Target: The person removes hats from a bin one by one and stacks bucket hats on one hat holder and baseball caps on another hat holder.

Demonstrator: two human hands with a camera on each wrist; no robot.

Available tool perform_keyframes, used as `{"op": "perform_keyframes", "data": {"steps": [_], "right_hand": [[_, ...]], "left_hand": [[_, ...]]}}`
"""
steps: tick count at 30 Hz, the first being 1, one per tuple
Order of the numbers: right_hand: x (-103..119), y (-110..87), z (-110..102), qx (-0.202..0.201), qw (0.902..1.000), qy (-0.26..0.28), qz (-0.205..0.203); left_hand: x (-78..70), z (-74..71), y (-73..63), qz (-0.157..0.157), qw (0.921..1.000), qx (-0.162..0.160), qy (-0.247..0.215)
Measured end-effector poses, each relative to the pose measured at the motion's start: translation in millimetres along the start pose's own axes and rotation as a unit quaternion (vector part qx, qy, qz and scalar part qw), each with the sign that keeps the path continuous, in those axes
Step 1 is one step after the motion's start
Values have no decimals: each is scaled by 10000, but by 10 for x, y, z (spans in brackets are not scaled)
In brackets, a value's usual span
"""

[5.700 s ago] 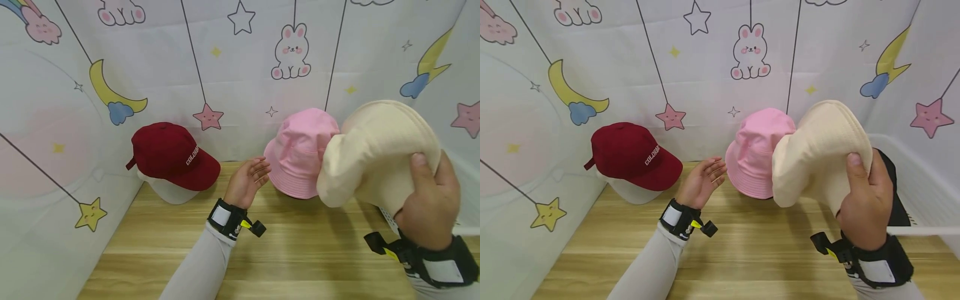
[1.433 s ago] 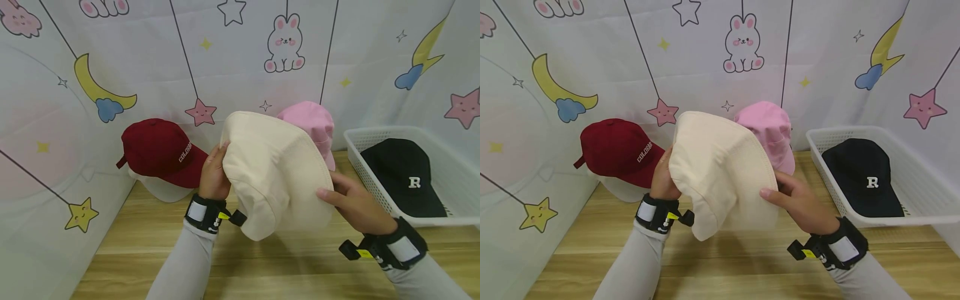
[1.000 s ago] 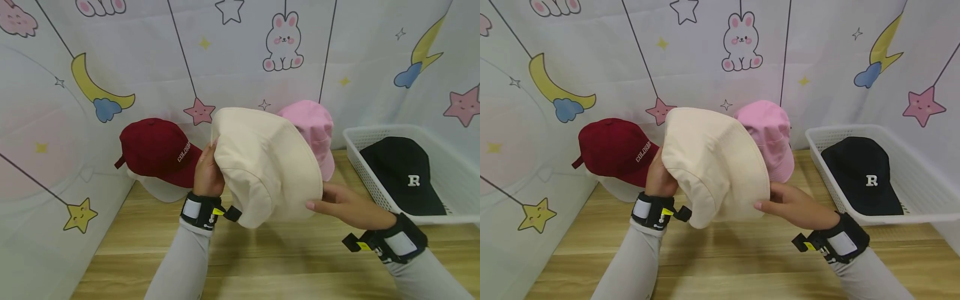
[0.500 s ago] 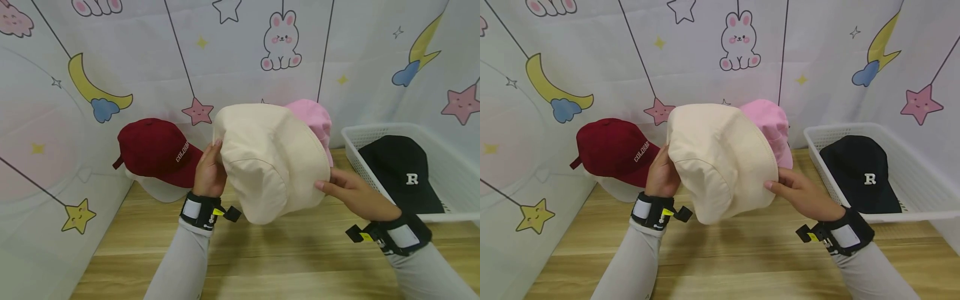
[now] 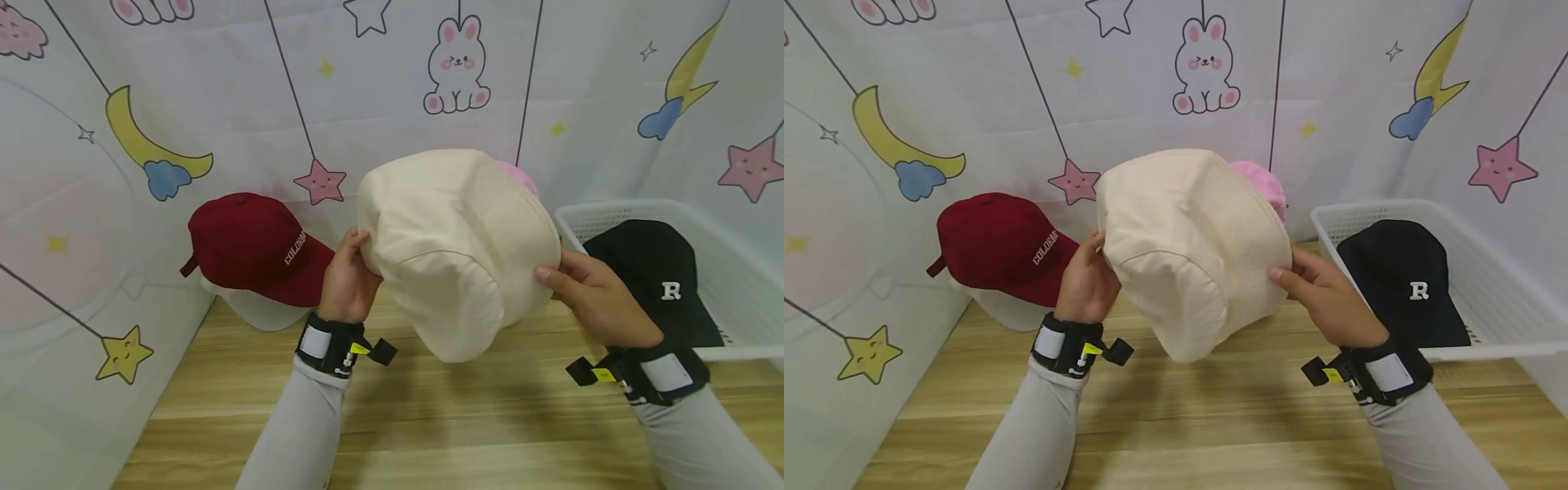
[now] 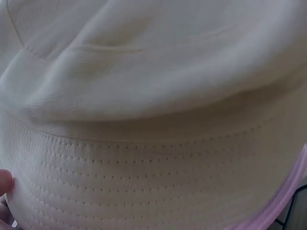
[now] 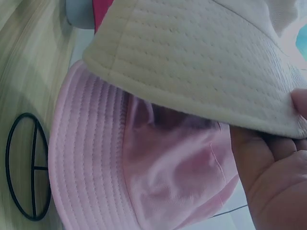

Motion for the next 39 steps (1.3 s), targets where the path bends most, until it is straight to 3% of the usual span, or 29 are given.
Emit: {"op": "perform_keyframes", "data": {"steps": [5, 10, 17, 23, 32, 39], "right_hand": [[-16, 7, -90, -236, 9963, 765, -314], [6, 44, -132, -532, 9845, 1490, -754], [79, 135, -138, -832, 9797, 1549, -967], [119, 185, -143, -1057, 9666, 1945, -1294], [210, 286, -167, -1273, 9559, 2189, -1486], [276, 423, -188, -1352, 9406, 2535, -1806]], "left_hand": [[41, 70, 59, 30, 9999, 95, -49], [87, 149, 135, 122, 9997, 116, -160], [122, 244, 196, 186, 9988, 40, -457], [108, 288, 220, 354, 9976, 102, -581], [65, 352, 262, 689, 9944, 79, -796], [26, 432, 357, 906, 9906, 141, -1014]]}}
Point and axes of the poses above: each hand's wrist, its own y-axis towards the middle knuckle, its own z-axis out of the palm, x = y × z, the point moved 3 cm from there along y, towards the middle knuckle, and after that the axes turned 12 degrees about x, right-handed, at the moved point
